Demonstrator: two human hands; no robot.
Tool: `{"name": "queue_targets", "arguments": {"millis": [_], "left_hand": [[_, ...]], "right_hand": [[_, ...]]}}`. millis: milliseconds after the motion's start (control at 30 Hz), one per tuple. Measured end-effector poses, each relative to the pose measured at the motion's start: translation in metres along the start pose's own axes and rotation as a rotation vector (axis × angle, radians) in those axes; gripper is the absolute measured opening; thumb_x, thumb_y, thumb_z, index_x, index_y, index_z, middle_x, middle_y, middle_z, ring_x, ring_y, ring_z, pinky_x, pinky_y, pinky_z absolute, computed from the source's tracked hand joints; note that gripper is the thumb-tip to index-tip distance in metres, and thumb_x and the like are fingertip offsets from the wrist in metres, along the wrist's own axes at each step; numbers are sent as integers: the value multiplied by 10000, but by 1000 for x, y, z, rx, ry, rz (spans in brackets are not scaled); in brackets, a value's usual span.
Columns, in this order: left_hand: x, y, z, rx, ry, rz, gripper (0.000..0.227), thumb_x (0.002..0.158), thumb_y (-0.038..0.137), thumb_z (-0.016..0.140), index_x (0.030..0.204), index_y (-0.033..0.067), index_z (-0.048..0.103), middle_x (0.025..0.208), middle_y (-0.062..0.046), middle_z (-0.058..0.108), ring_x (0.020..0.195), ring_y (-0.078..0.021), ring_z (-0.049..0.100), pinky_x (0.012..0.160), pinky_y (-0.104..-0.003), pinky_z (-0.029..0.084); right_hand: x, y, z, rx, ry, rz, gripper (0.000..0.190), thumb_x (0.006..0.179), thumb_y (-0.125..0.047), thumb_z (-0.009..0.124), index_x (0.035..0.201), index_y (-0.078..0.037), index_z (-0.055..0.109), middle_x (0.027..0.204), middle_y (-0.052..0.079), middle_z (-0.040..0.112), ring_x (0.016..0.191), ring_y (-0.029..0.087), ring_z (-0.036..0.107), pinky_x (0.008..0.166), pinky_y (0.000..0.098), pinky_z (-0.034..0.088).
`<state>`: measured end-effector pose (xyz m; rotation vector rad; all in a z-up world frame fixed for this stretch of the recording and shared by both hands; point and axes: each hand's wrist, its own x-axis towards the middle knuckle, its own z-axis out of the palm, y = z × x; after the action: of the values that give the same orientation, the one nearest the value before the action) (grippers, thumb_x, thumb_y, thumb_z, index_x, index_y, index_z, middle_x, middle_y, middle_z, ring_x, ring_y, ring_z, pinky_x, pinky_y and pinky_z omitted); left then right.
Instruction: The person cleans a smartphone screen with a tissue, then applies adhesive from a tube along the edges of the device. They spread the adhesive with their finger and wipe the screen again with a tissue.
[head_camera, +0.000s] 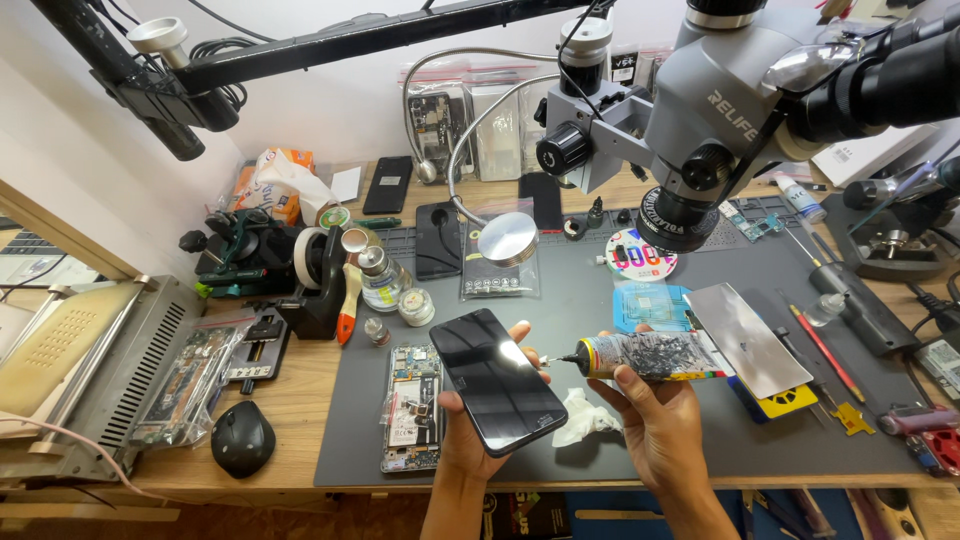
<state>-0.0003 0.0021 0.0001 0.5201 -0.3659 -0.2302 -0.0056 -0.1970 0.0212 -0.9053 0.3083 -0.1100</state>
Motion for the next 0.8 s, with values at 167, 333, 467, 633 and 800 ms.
{"name": "queue_targets", "arguments": {"millis": [167, 333, 467, 633, 800], "left_hand": [[0, 0, -2, -37, -14, -12, 1352, 650, 717, 854, 1627, -31, 293, 1264, -144, 630, 1150, -257, 679, 1007, -415, 553], [-1, 0, -2, -41, -27, -14, 1349, 664, 716, 848, 1633, -31, 279, 1276, -140, 625, 1162, -258, 677, 1009, -412, 552], [0, 0, -1, -13, -3, -6, 1356, 647, 732, 843, 1624, -37, 304, 1253, -145, 633, 1133, -258, 688, 975, -417, 567], [0, -1, -2, -12, -10, -5, 1353, 648, 731, 842, 1624, -37, 306, 1256, -148, 638, 1131, -262, 691, 971, -426, 572], [0, -5, -2, -89, -51, -55, 1285, 721, 558, 950, 1643, -17, 263, 1316, -174, 647, 1196, -321, 674, 1077, -505, 546]], "right_hand": [[-1, -2, 2, 3, 3, -2, 706, 878, 17, 600, 1563, -77, 459, 1291, 248, 635, 1132, 405, 649, 992, 533, 557], [1, 0, -2, -10, -7, 5, 713, 884, 12, 605, 1575, -82, 457, 1263, 248, 649, 1117, 401, 656, 982, 527, 564], [1, 1, -2, -11, -5, 0, 697, 884, 10, 611, 1560, -84, 469, 1250, 244, 656, 1112, 390, 661, 982, 519, 567], [1, -1, -2, -5, 1, 11, 706, 874, 11, 605, 1558, -89, 464, 1336, 239, 633, 1150, 384, 644, 974, 499, 559], [5, -8, -7, -59, -95, -78, 781, 865, 16, 601, 1609, -68, 379, 1360, 249, 606, 1137, 385, 639, 962, 510, 564]]}}
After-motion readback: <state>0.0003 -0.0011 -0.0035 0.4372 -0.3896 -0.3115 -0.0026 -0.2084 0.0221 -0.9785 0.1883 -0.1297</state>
